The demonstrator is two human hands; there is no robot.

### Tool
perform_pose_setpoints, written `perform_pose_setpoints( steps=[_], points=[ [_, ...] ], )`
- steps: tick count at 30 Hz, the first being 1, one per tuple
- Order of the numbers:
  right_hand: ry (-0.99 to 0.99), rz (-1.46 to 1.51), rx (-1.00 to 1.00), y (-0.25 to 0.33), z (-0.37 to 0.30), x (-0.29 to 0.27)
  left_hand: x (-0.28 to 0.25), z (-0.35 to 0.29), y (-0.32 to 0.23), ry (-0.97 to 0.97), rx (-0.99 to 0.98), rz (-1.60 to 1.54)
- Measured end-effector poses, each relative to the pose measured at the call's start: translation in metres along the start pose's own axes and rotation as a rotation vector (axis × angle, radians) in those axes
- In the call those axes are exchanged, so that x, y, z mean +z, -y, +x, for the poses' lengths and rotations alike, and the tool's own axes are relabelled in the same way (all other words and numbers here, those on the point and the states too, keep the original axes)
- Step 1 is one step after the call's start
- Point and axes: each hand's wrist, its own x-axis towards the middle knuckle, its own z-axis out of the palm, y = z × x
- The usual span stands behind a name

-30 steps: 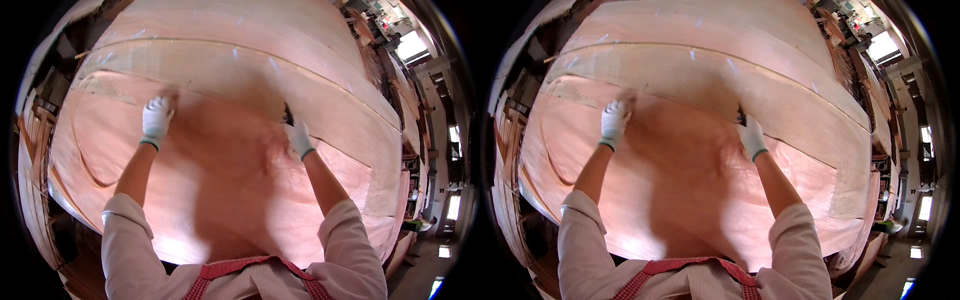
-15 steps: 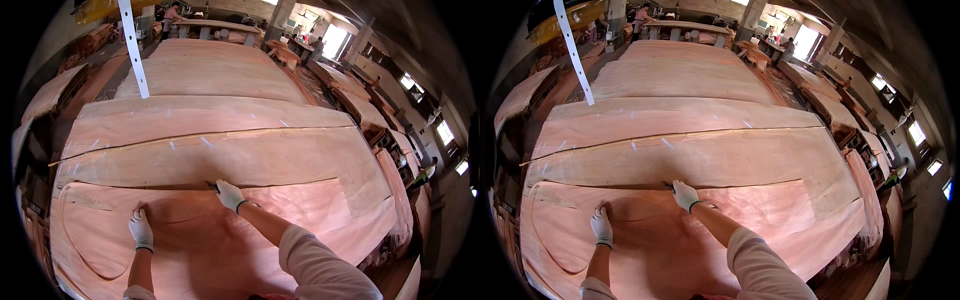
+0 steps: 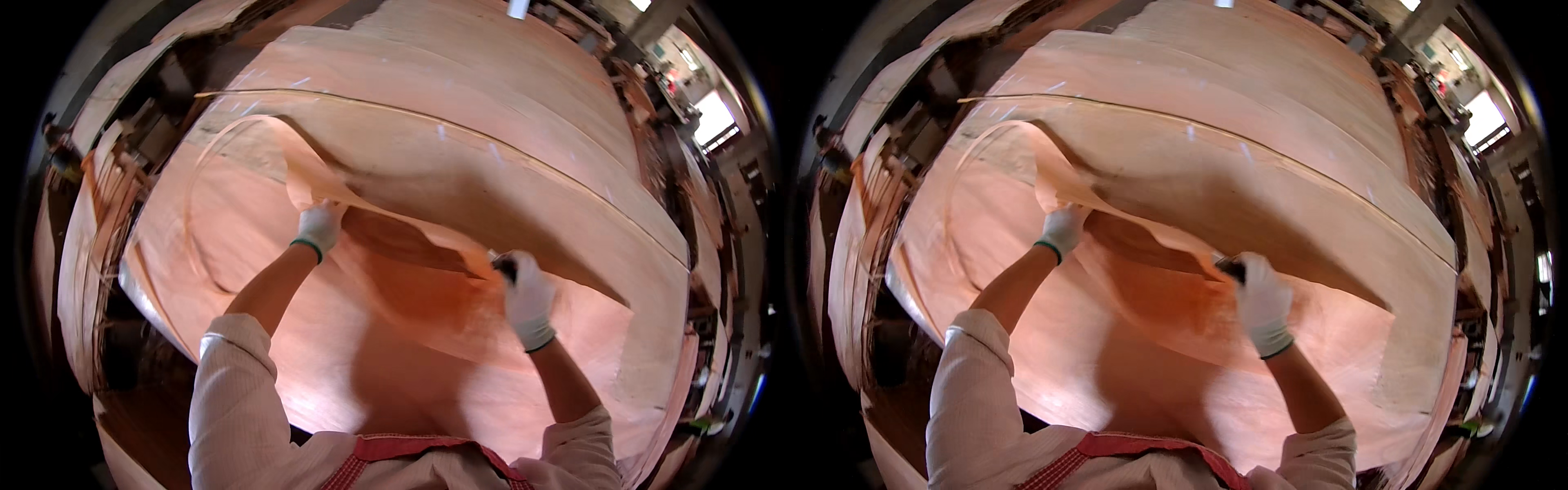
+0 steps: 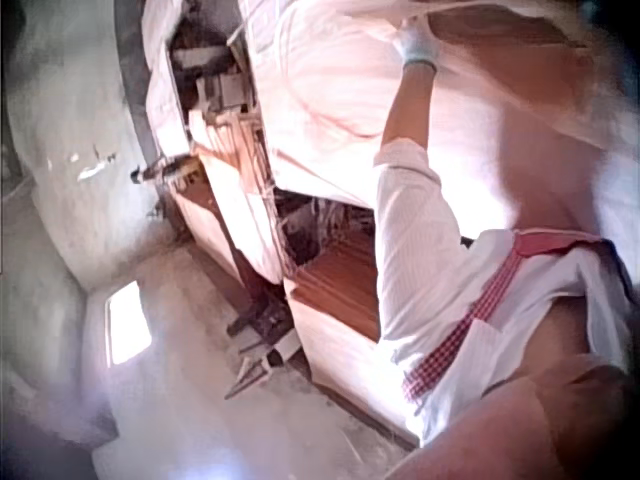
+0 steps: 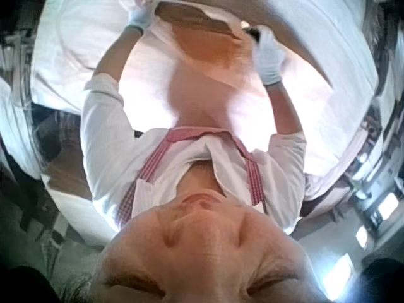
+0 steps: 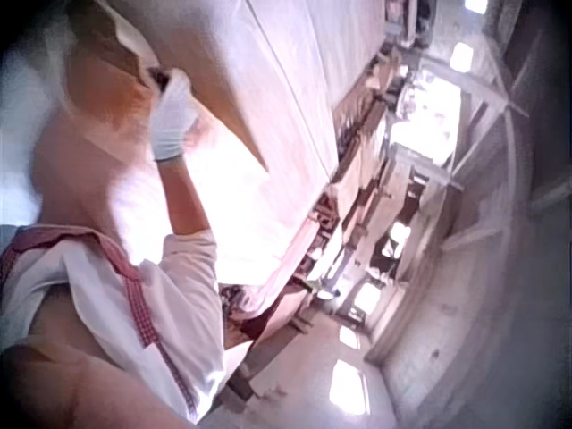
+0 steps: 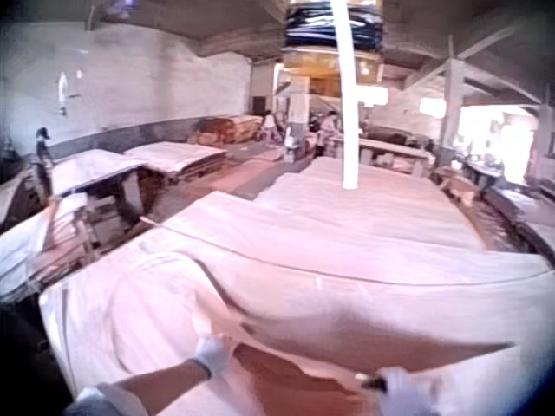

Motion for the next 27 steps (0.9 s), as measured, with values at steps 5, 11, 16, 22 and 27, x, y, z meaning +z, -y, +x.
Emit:
perform_pose_setpoints(
  steps=[5,11,16,22,27],
  points=[
    [0.045,-0.2,0.01,-0.016,0.097,-0.01,-0.065,0.055,0.035,-0.005,-0.025,0.215],
    [-0.053,-0.252,0.049,-0.076,0.259,0.013,-0.147,0.13,0.027,-0.571,0.221,-0.023],
    [-0.221,-0.063,0.047,-0.054,0.324,0.048,-0.126,0.124,0.035,-0.373,0.312,0.305],
    [-0.33,0.074,-0.213,-0.057,0.326,0.078,-0.129,0.126,-0.002,-0.172,0.006,-0.657],
    [-0.059,0.566,0.331,-0.038,0.277,0.033,-0.278,0.108,-0.083,-0.58,0.824,-1.557]
  ],
)
